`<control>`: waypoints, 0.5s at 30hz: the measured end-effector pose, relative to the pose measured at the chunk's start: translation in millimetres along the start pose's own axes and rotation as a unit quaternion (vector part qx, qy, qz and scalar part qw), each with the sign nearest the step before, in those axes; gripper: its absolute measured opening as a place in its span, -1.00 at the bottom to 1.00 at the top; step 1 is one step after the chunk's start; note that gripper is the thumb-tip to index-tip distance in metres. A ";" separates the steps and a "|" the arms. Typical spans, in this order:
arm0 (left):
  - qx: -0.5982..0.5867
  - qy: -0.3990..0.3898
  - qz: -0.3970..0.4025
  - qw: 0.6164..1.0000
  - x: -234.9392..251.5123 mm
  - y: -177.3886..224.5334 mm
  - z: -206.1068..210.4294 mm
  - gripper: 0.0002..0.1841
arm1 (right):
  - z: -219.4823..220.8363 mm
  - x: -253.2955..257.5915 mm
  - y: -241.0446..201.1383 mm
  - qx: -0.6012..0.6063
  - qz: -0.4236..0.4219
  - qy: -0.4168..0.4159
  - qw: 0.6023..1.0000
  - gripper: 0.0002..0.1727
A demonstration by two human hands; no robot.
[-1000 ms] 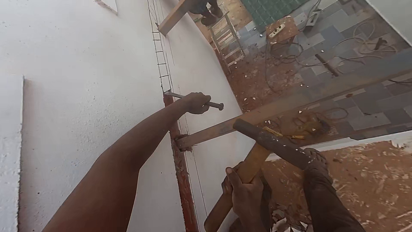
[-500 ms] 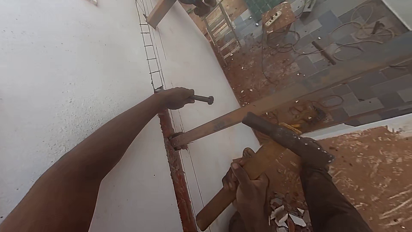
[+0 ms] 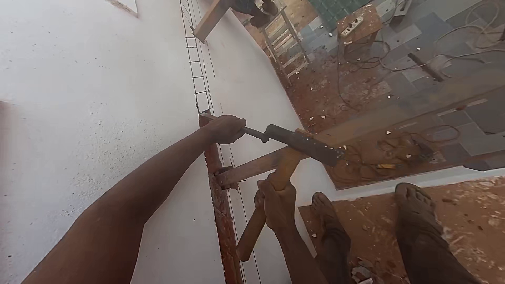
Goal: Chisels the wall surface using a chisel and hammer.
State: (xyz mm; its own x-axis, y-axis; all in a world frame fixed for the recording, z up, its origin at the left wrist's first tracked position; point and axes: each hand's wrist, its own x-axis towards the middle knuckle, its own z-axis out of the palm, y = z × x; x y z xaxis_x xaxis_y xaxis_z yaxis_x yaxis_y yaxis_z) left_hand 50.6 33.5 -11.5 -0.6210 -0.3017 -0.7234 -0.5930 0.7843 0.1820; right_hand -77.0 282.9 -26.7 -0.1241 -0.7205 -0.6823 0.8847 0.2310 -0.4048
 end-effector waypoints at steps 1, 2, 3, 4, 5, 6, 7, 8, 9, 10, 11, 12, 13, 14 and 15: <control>0.006 -0.014 -0.002 1.000 0.8 2.6 3.7 -0.74 | -6.4 -0.5 -6.1 -0.010 0.036 -0.010 0.999 -0.88; 0.009 -0.016 -0.004 1.000 1.7 3.1 4.0 -0.74 | -13.0 -5.3 -13.1 0.007 0.028 -0.014 0.999 -0.88; 0.009 -0.006 -0.005 1.000 2.8 1.2 1.0 -0.73 | -18.8 -13.9 -17.6 0.042 -0.020 -0.013 0.999 -0.86; 0.007 0.005 -0.003 1.000 2.1 -0.5 -2.0 -0.73 | -23.4 -24.5 -19.4 0.082 -0.093 -0.010 0.992 -0.84; 0.006 0.011 -0.001 1.000 -0.4 -1.2 -3.6 -0.73 | -27.1 -32.4 -19.9 0.110 -0.165 -0.010 0.980 -0.83; 0.005 0.013 -0.002 1.000 -2.9 -0.7 -5.9 -0.72 | -29.4 -35.1 -17.8 0.126 -0.222 -0.013 0.967 -0.86; 0.006 0.015 -0.001 1.000 -4.0 -0.1 -8.8 -0.72 | -27.3 -33.3 -11.3 0.134 -0.253 -0.016 0.958 -0.89; 0.006 0.011 -0.007 1.000 -4.1 0.6 -13.2 -0.72 | -20.9 -28.4 -0.3 0.129 -0.248 -0.017 0.960 -0.88; 0.004 0.003 -0.019 1.000 -4.1 1.5 -16.2 -0.72 | -13.6 -21.6 13.1 0.099 -0.203 -0.014 0.974 -0.85; 0.003 -0.004 -0.029 1.000 -3.5 2.1 -16.1 -0.73 | -8.8 -12.5 23.4 0.034 -0.130 -0.008 0.991 -0.86; 0.005 -0.010 -0.036 0.999 -1.8 2.7 -14.2 -0.73 | -10.5 -4.2 25.5 -0.033 -0.058 -0.016 0.998 -0.88; 0.007 -0.022 -0.042 0.999 0.0 4.8 -12.5 -0.72 | -17.3 -3.1 19.7 -0.063 -0.020 -0.025 0.997 -0.89; 0.009 -0.024 -0.038 0.999 0.5 6.0 -12.3 -0.72 | -25.7 -7.0 8.6 -0.053 -0.029 -0.035 0.998 -0.88; 0.011 -0.014 -0.032 0.999 1.4 4.4 -14.3 -0.72 | -32.9 -13.5 -1.9 -0.011 -0.079 -0.044 0.996 -0.86; 0.012 -0.003 -0.022 1.000 0.3 2.4 -14.9 -0.72 | -39.0 -23.2 -8.2 0.041 -0.148 -0.048 0.987 -0.85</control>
State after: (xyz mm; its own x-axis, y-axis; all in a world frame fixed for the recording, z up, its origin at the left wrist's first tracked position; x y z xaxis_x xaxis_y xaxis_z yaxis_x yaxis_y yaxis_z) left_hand 41.3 27.1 -1.4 -0.5906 -0.3331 -0.7350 -0.6073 0.7832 0.1330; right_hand -98.9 323.2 -31.3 -0.3433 -0.8083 -0.4782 0.8497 -0.0504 -0.5248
